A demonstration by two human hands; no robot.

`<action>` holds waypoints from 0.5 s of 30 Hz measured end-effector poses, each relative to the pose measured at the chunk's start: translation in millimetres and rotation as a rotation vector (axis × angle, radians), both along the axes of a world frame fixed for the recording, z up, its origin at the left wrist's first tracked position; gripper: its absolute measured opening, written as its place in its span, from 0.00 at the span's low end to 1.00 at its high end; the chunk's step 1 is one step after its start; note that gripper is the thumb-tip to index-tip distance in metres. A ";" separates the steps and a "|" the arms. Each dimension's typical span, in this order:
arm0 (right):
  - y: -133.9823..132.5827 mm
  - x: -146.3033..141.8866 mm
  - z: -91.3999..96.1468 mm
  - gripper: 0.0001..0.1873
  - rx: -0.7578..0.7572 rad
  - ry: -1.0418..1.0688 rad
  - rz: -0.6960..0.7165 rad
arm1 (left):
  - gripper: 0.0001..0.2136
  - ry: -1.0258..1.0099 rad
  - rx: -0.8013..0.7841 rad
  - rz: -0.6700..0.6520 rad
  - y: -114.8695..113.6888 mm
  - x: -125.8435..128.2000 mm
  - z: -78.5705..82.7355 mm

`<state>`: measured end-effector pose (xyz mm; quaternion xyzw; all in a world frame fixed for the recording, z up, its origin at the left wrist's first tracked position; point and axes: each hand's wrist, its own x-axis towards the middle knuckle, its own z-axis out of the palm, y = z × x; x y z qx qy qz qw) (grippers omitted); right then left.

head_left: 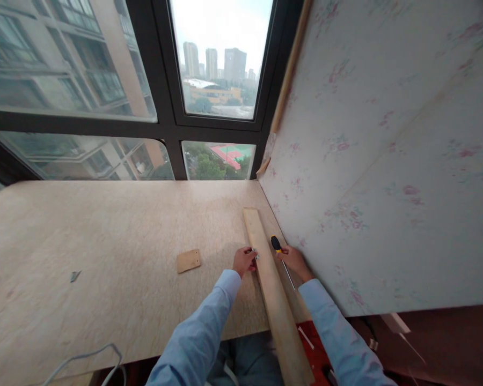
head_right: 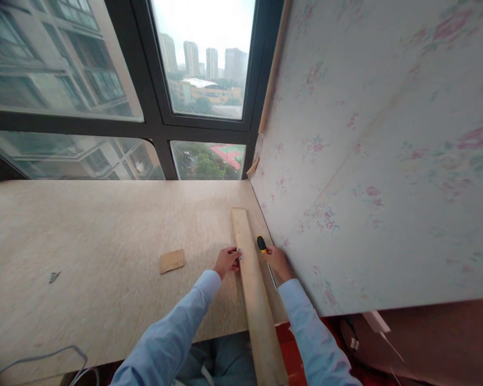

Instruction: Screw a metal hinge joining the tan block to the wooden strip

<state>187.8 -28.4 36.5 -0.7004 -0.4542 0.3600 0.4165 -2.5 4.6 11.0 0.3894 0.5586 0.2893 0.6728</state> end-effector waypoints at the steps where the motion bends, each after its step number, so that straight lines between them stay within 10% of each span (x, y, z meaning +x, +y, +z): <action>1: -3.1 0.1 4.0 0.10 0.000 0.065 0.025 | 0.07 0.002 0.001 0.000 -0.2 -0.1 0.7; 9: -37.2 -7.3 51.9 0.22 0.133 0.601 0.049 | 0.08 0.001 0.007 -0.019 -1.1 -0.9 2.3; 15: -36.0 -26.1 73.5 0.23 0.331 0.443 -0.023 | 0.10 0.003 0.029 -0.005 -1.2 -0.5 -3.1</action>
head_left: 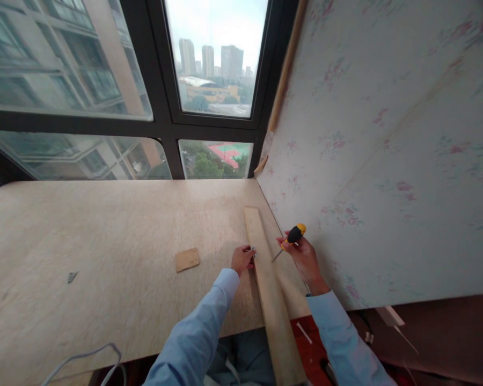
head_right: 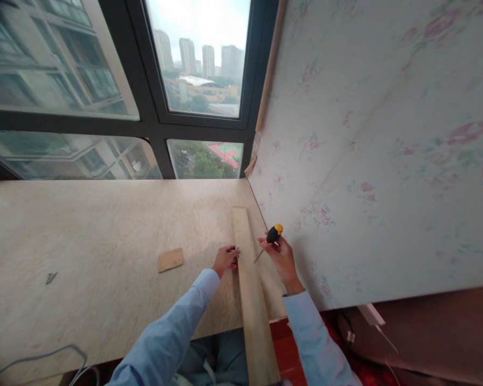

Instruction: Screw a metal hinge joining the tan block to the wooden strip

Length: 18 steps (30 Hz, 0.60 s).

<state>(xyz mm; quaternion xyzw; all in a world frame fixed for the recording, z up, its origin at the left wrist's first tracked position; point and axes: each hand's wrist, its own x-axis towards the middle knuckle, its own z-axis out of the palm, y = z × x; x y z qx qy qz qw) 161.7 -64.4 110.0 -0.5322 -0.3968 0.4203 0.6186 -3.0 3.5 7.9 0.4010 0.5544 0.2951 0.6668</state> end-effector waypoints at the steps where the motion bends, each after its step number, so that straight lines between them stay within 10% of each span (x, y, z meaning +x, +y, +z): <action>1: 1.0 -3.3 2.5 0.23 0.018 -0.036 -0.004 | 0.10 0.003 0.001 0.005 -0.2 0.2 -0.6; 18: 19.3 -30.7 3.0 0.18 0.090 -0.300 0.052 | 0.10 0.000 0.007 0.012 0.5 0.4 -5.4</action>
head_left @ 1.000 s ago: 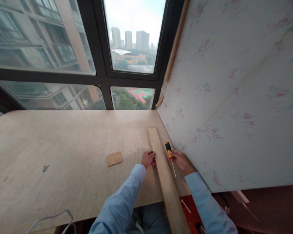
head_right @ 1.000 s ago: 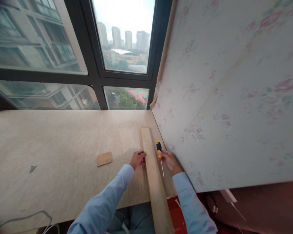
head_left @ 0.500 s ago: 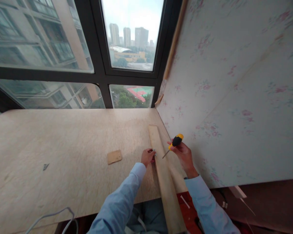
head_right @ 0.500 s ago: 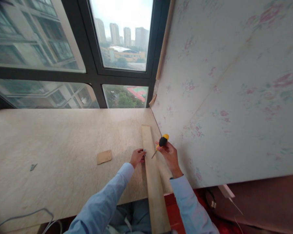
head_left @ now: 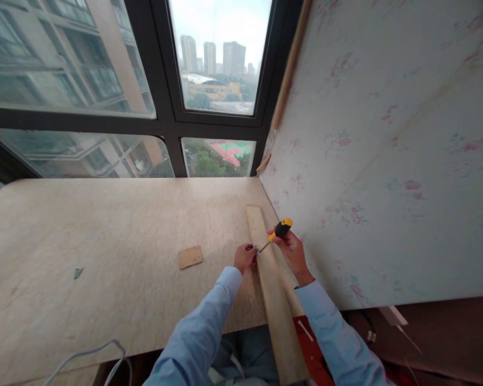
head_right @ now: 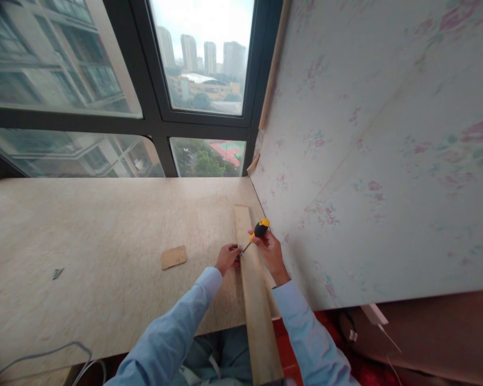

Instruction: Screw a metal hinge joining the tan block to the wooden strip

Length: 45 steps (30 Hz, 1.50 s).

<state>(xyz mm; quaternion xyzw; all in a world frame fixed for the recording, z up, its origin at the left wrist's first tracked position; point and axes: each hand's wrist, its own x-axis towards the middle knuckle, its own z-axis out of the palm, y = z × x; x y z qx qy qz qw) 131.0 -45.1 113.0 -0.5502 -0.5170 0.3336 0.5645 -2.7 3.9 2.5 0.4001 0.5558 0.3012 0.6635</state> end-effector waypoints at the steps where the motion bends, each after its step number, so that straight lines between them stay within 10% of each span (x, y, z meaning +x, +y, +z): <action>1: 0.5 0.2 -0.8 0.19 -0.002 -0.005 0.000 | 0.10 -0.001 0.000 -0.001 -0.2 0.0 0.6; 28: 11.5 -3.5 -13.5 0.28 -0.018 -0.274 -0.198 | 0.10 -0.022 0.004 0.020 -2.9 0.7 3.3; 39: -3.2 0.5 -8.2 0.32 -0.058 -0.037 0.119 | 0.10 0.011 0.026 0.026 -2.3 2.1 0.0; 45: -5.6 -1.5 4.8 0.29 -0.112 -0.471 -0.167 | 0.11 0.006 0.037 0.018 -2.6 1.9 -1.2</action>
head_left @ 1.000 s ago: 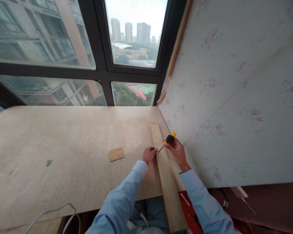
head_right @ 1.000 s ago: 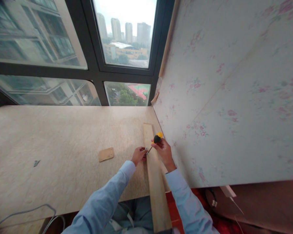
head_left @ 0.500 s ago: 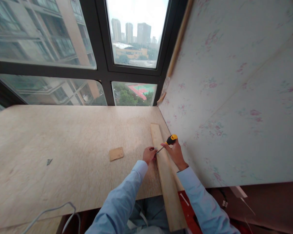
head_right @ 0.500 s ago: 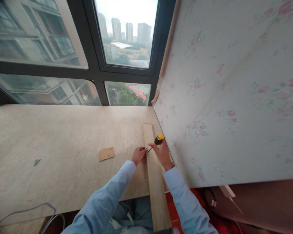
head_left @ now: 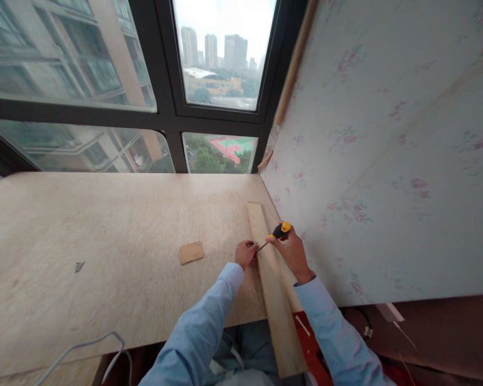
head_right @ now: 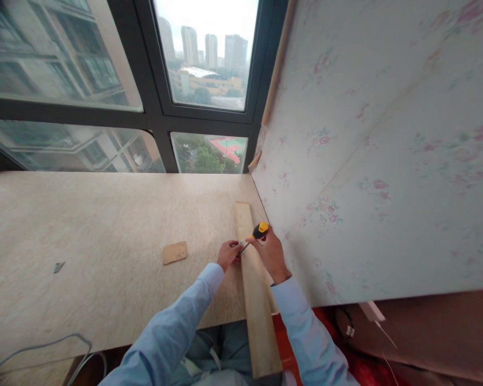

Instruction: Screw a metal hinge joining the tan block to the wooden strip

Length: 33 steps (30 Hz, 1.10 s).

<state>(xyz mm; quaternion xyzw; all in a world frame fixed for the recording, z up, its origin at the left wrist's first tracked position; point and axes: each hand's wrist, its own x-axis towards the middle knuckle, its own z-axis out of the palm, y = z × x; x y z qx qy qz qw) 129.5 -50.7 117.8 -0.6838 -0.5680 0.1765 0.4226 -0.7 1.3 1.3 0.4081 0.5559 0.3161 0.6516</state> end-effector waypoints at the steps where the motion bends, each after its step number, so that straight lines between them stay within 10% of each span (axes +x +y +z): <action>1: 0.7 -0.7 -0.4 0.30 0.018 -0.026 -0.022 | 0.11 0.001 -0.001 0.000 -0.3 -0.3 0.6; 9: 2.4 -1.3 -11.1 0.28 0.037 0.387 0.251 | 0.10 -0.004 -0.018 0.000 -0.4 -0.8 2.9; 17: 5.4 -2.9 -1.2 0.39 0.020 0.014 -0.015 | 0.09 -0.043 -0.028 -0.035 0.7 -3.4 1.7; 25: -1.8 -2.8 -18.3 0.28 0.029 0.370 0.289 | 0.09 -0.087 -0.019 -0.052 -0.4 -4.5 -0.7; 33: 0.9 -1.7 -21.3 0.31 0.037 0.003 -0.053 | 0.12 -0.103 -0.019 -0.051 -1.0 -5.6 -2.8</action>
